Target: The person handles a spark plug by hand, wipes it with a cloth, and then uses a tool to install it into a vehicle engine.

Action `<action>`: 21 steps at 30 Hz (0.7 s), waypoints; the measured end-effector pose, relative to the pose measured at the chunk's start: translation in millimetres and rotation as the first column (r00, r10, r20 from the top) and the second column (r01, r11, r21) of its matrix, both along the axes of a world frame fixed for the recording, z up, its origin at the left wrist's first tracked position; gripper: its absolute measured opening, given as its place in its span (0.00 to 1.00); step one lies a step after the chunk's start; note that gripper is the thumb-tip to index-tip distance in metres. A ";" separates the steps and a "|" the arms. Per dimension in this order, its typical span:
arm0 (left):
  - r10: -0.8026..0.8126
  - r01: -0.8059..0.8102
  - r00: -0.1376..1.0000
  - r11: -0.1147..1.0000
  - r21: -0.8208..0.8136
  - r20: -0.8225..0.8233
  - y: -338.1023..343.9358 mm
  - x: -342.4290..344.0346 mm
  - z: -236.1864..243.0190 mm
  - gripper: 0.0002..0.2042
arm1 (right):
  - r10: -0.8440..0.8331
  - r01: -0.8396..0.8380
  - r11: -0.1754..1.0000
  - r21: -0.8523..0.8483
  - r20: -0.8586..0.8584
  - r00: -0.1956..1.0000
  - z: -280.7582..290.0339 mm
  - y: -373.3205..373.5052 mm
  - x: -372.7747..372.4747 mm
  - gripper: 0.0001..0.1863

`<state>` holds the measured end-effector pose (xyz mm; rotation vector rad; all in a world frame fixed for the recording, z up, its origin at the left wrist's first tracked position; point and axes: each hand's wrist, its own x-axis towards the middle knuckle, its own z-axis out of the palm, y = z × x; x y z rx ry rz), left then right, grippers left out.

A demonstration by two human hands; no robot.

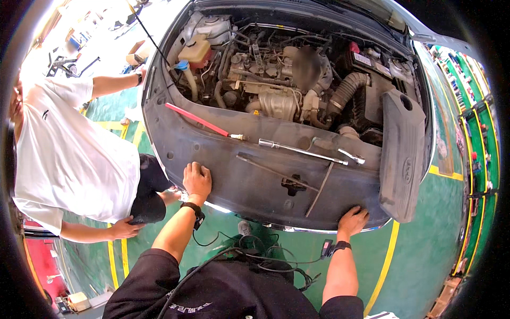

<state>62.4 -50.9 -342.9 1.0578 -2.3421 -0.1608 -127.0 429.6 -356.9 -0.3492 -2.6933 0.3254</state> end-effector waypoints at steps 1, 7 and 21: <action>0.002 -0.002 1.000 1.000 0.002 -0.007 0.0 -1.1 0.2 0.05 | 0.000 0.000 1.000 0.009 0.003 1.000 -0.3 0.6 -0.6 0.18; -0.014 0.014 1.000 1.000 0.003 -0.018 0.2 -0.1 2.3 0.05 | -0.012 0.012 1.000 -0.023 -0.006 1.000 7.6 -6.5 1.6 0.18; 0.004 -0.004 1.000 1.000 0.012 0.004 -0.8 0.0 0.8 0.06 | -0.001 0.001 1.000 -0.023 0.013 1.000 4.7 -2.8 1.3 0.20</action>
